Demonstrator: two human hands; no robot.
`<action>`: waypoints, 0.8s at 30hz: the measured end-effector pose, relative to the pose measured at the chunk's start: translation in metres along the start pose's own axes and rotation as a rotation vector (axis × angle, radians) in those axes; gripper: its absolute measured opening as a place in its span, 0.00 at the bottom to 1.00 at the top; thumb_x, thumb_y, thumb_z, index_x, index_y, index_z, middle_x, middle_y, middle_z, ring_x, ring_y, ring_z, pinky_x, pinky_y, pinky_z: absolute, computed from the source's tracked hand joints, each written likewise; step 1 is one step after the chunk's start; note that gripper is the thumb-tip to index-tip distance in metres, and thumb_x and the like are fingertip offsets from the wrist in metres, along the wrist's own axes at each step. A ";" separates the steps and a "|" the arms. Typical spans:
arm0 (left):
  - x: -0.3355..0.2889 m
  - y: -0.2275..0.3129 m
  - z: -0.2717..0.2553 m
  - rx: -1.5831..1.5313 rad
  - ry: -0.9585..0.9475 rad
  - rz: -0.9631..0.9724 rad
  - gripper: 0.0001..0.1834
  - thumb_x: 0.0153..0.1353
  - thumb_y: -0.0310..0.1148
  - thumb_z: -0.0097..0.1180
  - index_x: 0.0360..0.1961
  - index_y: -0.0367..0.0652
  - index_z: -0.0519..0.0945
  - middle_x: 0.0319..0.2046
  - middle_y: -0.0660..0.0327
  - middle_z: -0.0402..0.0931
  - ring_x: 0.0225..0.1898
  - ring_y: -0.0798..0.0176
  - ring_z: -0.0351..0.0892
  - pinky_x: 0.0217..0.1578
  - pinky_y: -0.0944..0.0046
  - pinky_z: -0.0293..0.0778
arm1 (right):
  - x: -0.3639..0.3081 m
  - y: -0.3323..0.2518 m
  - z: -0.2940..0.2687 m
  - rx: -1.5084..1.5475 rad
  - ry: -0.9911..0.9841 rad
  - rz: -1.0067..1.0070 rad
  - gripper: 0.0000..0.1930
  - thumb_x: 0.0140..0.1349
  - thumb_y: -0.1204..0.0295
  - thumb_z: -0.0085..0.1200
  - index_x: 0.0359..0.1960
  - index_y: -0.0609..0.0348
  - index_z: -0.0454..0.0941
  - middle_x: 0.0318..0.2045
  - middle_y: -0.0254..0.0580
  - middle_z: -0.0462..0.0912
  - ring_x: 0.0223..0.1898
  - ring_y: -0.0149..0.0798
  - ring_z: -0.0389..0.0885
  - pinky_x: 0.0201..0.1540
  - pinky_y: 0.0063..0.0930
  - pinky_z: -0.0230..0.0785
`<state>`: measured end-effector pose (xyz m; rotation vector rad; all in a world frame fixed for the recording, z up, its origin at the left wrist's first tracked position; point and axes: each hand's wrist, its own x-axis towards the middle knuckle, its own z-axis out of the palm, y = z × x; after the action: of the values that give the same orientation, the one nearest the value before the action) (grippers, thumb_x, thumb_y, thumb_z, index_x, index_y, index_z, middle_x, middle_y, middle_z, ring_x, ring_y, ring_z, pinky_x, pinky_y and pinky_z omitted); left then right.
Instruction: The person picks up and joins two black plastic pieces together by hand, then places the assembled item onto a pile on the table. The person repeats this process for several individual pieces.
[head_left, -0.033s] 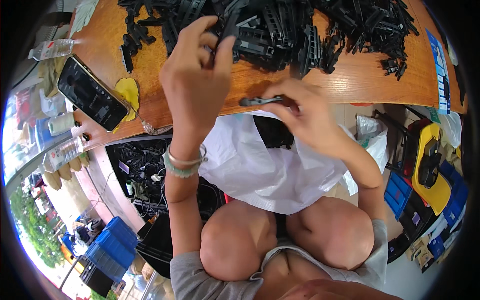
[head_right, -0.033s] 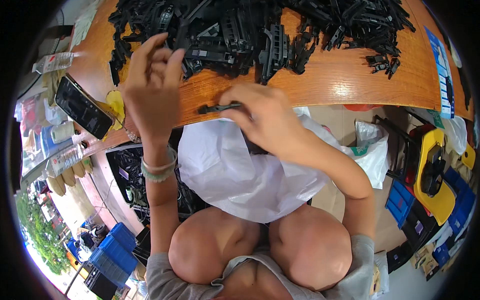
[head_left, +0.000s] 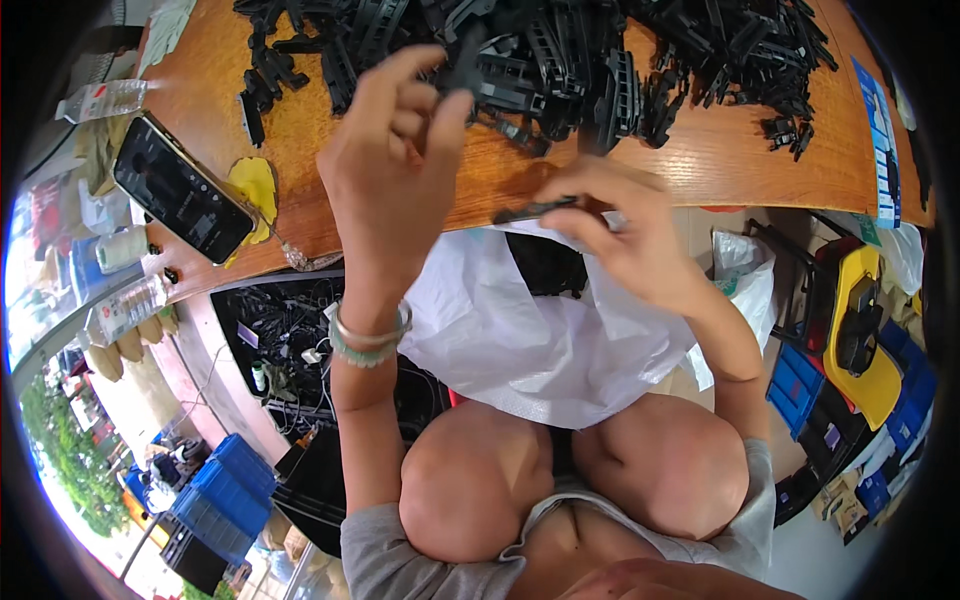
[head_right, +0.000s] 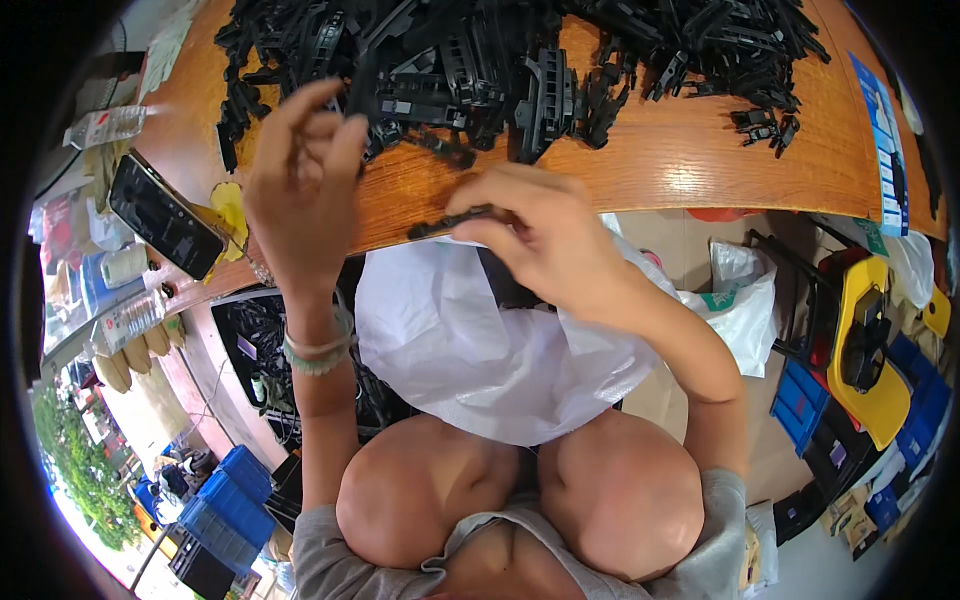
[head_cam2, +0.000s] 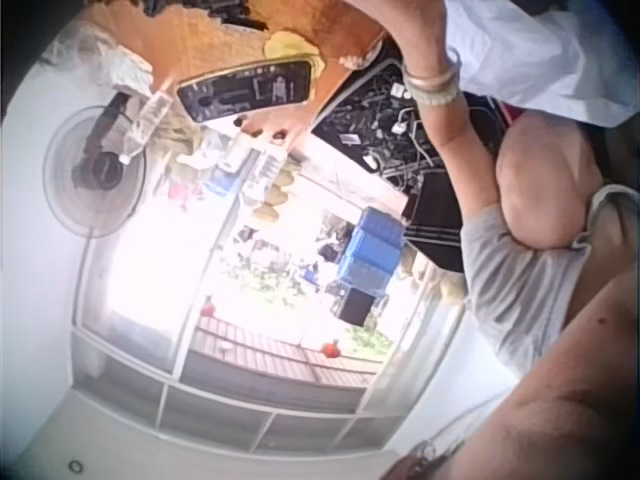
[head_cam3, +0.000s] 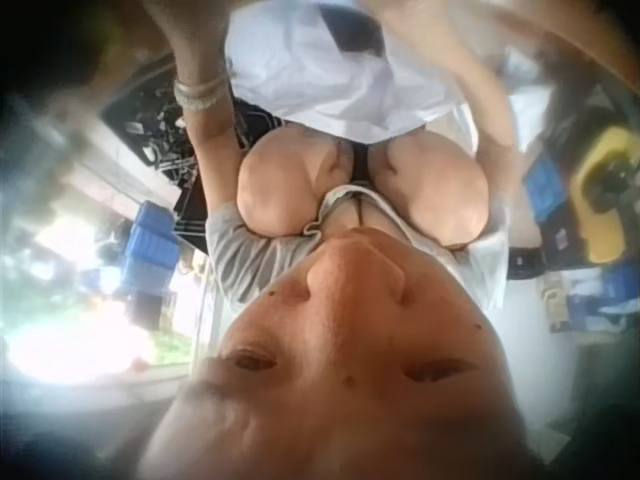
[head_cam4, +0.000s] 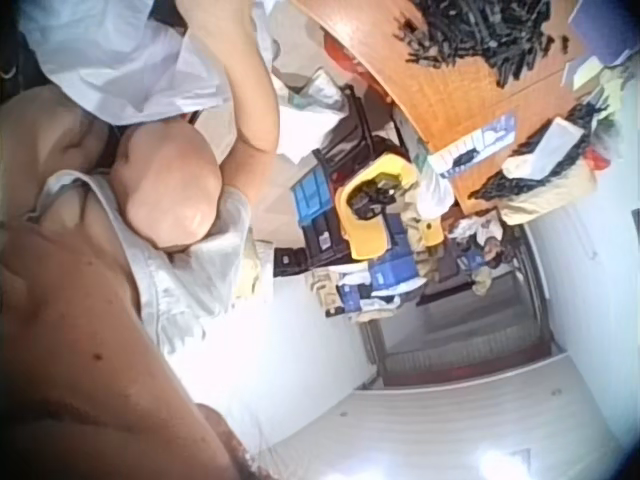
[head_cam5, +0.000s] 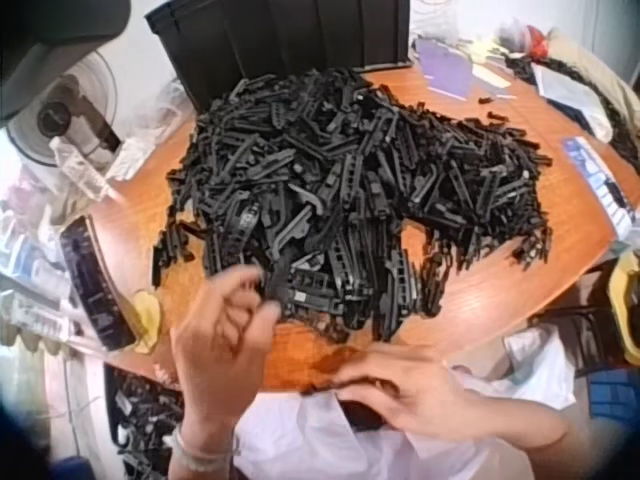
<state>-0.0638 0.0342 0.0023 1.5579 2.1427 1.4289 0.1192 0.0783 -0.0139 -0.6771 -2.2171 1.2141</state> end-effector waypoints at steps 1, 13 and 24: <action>-0.007 0.007 -0.007 -0.125 -0.129 -0.081 0.13 0.54 0.26 0.61 0.41 0.37 0.79 0.23 0.62 0.75 0.20 0.71 0.70 0.23 0.72 0.67 | -0.004 -0.001 -0.012 0.215 -0.003 0.053 0.05 0.55 0.78 0.58 0.32 0.64 0.77 0.29 0.40 0.78 0.28 0.36 0.77 0.29 0.27 0.68; -0.047 0.037 0.002 -0.398 -0.584 -0.022 0.22 0.55 0.27 0.61 0.52 0.34 0.73 0.26 0.51 0.76 0.23 0.59 0.75 0.25 0.64 0.71 | -0.025 0.004 -0.023 0.075 0.272 -0.142 0.08 0.49 0.83 0.61 0.32 0.64 0.80 0.29 0.44 0.83 0.26 0.36 0.81 0.29 0.22 0.71; -0.048 0.030 0.001 -0.290 -0.601 0.166 0.17 0.52 0.26 0.61 0.44 0.35 0.75 0.23 0.51 0.74 0.22 0.48 0.73 0.23 0.58 0.68 | -0.026 0.001 -0.034 -0.100 0.172 -0.206 0.20 0.43 0.71 0.67 0.39 0.64 0.77 0.30 0.44 0.79 0.31 0.46 0.76 0.37 0.33 0.66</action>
<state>-0.0210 -0.0030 0.0043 1.7842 1.4296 1.0589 0.1606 0.0828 -0.0037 -0.5528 -2.1533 0.9143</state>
